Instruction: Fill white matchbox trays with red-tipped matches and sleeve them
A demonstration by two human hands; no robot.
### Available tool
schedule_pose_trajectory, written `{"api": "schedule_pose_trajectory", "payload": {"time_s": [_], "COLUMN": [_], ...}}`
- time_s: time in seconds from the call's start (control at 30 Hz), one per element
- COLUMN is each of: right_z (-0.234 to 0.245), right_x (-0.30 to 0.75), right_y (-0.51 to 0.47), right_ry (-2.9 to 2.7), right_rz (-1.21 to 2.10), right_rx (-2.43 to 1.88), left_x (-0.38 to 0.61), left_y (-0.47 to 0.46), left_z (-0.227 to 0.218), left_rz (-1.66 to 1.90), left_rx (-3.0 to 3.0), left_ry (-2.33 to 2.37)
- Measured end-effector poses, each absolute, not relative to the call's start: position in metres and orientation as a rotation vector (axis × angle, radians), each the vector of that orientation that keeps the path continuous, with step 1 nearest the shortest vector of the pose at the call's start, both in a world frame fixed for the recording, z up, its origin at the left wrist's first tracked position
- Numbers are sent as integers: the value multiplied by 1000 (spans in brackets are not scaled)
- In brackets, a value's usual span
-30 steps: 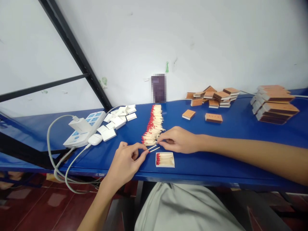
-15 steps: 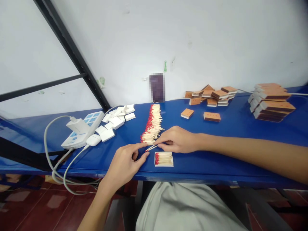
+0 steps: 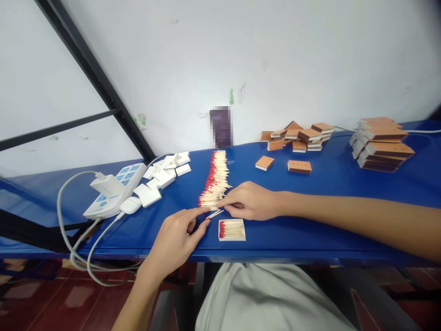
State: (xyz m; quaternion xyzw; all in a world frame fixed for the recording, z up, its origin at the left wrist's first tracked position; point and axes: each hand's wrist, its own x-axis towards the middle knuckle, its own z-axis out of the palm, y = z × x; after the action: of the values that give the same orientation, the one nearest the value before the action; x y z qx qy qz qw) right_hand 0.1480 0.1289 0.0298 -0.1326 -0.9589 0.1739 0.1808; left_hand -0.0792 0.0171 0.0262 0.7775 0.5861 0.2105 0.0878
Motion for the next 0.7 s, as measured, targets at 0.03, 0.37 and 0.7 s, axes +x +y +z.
{"api": "schedule_pose_trajectory", "payload": {"time_s": [0.03, 0.37, 0.7], "right_z": [30, 30, 29], "right_x": [148, 148, 148], "right_y": [129, 129, 128], "right_ry": [-2711, -2739, -2740], "right_rz": [490, 463, 469], "right_rx": [-376, -398, -385], "left_x": [-80, -82, -82], "left_y": [17, 17, 17], "left_z": [26, 24, 24], "left_rz": [620, 618, 613], "left_rx": [2315, 2308, 2325], "left_ry": [1741, 1741, 1729]}}
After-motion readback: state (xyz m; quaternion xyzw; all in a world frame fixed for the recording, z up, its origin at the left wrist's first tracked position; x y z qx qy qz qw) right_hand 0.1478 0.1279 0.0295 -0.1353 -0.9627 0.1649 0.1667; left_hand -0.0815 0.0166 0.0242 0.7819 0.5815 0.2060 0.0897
